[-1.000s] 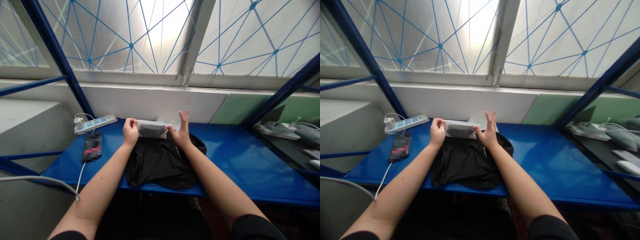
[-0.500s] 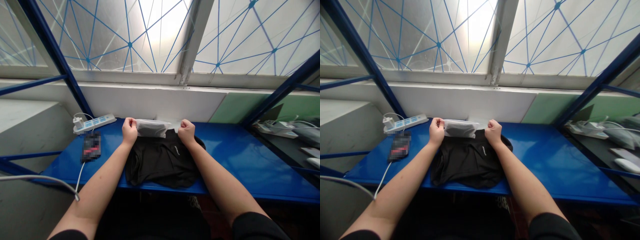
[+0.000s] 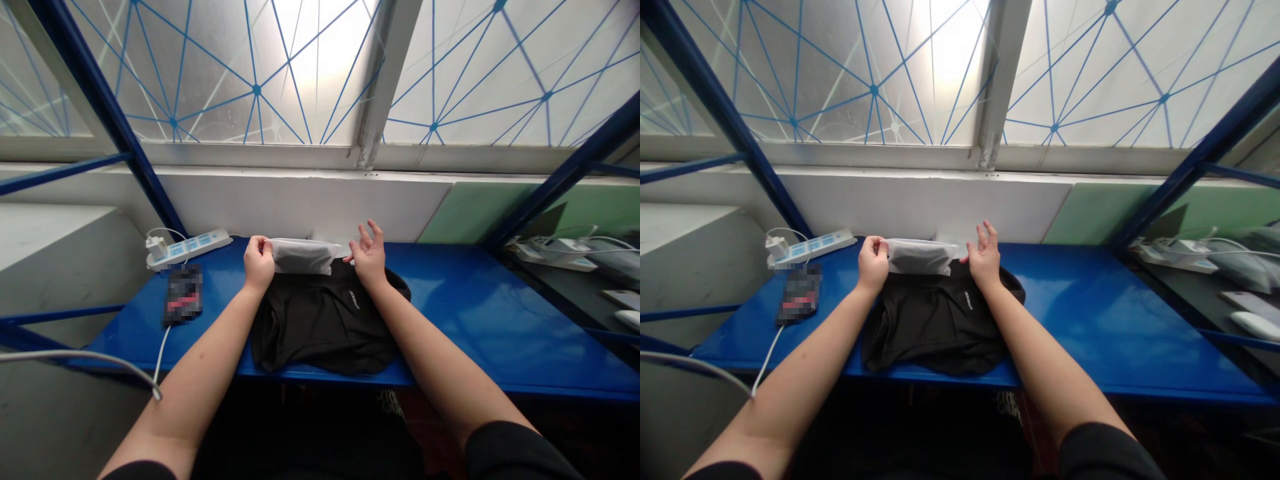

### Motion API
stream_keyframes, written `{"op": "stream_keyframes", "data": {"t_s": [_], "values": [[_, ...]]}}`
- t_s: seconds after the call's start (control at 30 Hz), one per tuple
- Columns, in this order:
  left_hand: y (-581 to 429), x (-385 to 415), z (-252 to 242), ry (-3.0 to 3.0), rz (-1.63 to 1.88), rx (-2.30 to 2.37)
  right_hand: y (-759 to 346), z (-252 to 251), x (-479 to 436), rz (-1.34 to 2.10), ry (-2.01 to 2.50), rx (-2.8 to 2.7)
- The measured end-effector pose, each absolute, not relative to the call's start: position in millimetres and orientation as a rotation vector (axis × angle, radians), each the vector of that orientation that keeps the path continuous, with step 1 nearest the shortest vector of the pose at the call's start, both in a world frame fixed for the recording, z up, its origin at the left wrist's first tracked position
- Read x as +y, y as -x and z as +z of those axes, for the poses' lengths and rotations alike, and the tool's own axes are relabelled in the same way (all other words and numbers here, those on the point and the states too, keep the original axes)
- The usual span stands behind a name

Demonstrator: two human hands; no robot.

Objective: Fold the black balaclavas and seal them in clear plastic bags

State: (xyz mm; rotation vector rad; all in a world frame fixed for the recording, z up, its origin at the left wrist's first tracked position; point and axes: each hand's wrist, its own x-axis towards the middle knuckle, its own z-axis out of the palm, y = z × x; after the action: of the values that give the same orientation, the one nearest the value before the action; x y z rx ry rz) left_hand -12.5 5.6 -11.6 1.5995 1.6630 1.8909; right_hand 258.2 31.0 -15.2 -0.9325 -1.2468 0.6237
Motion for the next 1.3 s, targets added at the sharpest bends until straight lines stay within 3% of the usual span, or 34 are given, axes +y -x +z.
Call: {"op": "stream_keyframes", "data": {"t_s": [0.4, 0.9, 1.3], "values": [[13, 7, -14, -1.622, 1.883, 1.680, -266, -8, 30, 0.665, 1.094, -0.979], [12, 8, -14, -1.613, 1.891, 1.640, -257, -9, 30, 0.890, 0.849, -1.106], [11, 5, -12, -1.621, 1.875, 1.661, -261, -6, 33, 1.009, 0.968, -0.991]]}}
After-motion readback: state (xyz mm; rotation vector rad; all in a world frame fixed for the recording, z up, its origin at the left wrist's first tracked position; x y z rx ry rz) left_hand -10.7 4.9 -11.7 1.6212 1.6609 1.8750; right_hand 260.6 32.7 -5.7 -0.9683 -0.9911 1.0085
